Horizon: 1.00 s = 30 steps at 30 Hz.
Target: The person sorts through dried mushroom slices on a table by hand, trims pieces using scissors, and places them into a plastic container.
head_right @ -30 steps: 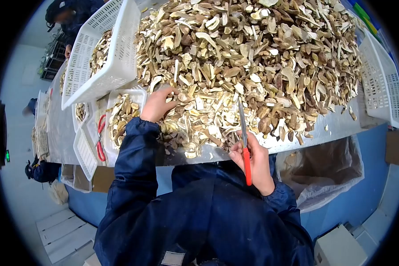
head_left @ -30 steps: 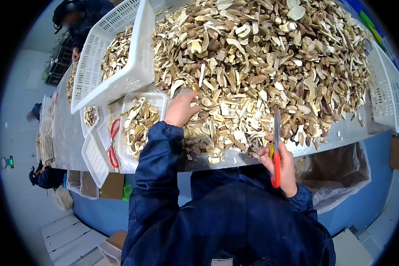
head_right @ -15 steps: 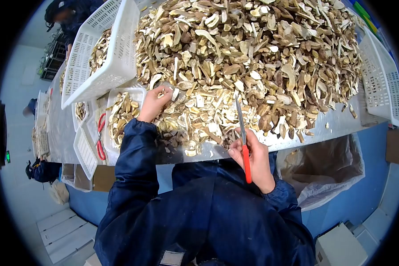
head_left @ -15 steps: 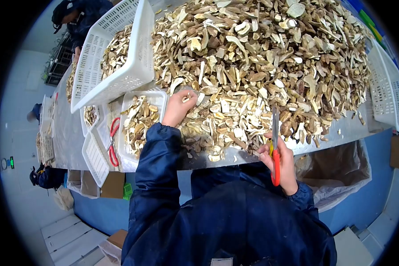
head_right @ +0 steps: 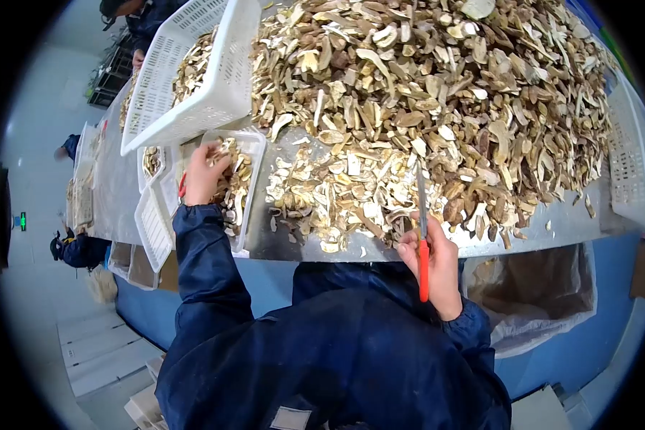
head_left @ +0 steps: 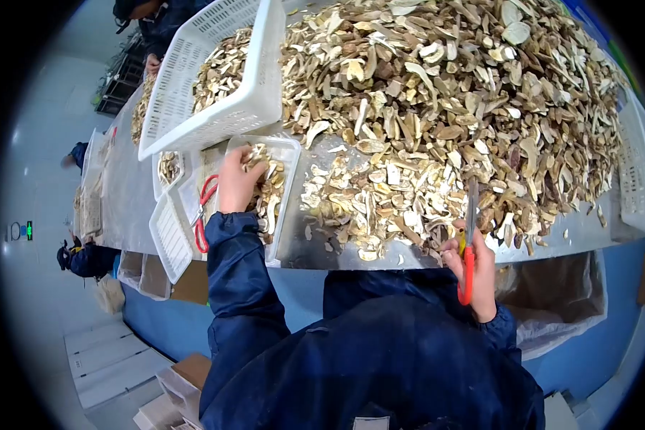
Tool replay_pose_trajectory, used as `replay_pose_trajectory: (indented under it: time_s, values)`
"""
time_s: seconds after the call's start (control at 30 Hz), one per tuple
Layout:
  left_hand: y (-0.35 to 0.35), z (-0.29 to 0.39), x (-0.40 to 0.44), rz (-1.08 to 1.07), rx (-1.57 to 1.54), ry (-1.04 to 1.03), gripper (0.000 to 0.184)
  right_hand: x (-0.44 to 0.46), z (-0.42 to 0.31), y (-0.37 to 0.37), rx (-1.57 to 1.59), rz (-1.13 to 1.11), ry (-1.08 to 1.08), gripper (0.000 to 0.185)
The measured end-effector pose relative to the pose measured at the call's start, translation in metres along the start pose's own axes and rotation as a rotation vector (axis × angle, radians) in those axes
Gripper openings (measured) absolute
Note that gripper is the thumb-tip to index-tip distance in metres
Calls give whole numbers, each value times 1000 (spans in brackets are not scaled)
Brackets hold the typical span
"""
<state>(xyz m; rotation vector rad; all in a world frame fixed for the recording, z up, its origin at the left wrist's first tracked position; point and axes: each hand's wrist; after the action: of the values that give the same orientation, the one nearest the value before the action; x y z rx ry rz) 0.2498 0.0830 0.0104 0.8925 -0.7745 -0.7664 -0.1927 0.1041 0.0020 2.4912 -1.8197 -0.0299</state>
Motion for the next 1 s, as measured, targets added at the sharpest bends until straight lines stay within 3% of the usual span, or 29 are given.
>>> replay_pose_trajectory:
  time_s: [0.13, 0.17, 0.2, 0.27, 0.33, 0.53, 0.67, 0.87, 0.9, 1.0]
  values:
    - [0, 41, -8, 72, 4, -194, 27, -1, -3, -2, 23, -8, 32, 47]
    - [2, 63, -16, -179, -114, 6, 22, -1, -2, -2, 22, -6, 37, 48]
    - [-13, 64, -23, -293, -251, 92, 19, -2, -1, -1, 15, -5, 35, 48]
    - [-20, 98, -36, -529, -253, 68, 17, -3, 1, -1, 9, -12, 37, 49]
    - [-40, 109, -43, -614, -237, 28, 19, -3, 1, 1, -11, -8, 39, 50]
    - [-87, 108, -48, -525, -193, -222, 16, -5, 1, 2, 3, 6, 20, 51]
    - [-88, 101, -47, -604, -240, -14, 14, -6, 3, 3, -4, 2, 15, 51]
    - [-78, 83, -29, -916, -1128, 626, 16, -4, 3, 2, 4, -8, 21, 50]
    - [-78, 87, -28, -932, -1072, 627, 13, -3, 2, 2, 6, -11, 20, 49]
    - [-91, 102, -36, -783, -506, 62, 11, -3, 2, 1, -8, -17, 30, 48]
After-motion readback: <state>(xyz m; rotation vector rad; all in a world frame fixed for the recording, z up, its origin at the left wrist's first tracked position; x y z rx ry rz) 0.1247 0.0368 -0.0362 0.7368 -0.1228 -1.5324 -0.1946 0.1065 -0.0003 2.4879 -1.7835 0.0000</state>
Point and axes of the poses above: each hand's wrist, its own x-axis towards the middle knuckle, its own y-axis out of the back of the hand, z = x × y, and after that the axes turned 12 degrees about y, right-handed
